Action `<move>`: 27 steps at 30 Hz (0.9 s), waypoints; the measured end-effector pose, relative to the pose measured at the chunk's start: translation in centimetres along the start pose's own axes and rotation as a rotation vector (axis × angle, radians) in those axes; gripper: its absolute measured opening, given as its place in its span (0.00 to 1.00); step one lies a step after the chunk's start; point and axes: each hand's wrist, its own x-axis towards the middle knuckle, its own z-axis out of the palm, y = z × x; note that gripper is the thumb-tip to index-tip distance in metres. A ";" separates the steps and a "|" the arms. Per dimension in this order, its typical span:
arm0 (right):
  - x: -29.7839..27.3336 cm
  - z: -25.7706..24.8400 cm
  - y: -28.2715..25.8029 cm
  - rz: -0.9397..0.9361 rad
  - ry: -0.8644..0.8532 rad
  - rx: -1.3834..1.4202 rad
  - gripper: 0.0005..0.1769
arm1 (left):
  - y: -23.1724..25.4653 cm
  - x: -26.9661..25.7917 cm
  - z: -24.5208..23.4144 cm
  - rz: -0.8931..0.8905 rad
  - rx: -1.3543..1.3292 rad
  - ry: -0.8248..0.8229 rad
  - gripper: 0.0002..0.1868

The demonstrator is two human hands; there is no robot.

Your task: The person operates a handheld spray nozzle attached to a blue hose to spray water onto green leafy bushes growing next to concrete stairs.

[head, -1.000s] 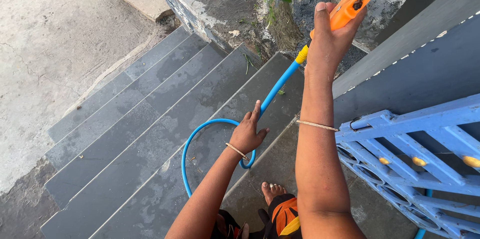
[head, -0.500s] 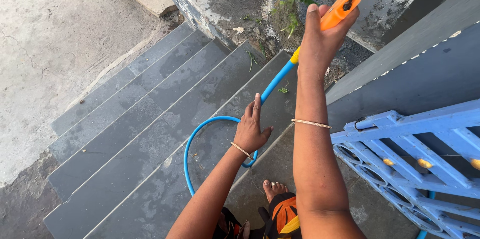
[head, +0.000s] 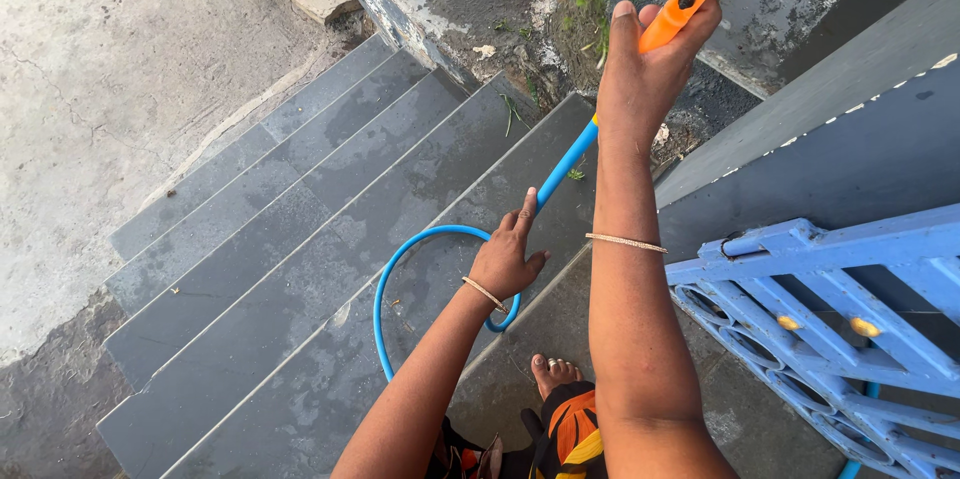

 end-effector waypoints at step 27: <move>0.8 -0.3 1.0 0.038 -0.001 0.107 0.37 | -0.4 0.0 0.0 0.020 0.006 -0.016 0.58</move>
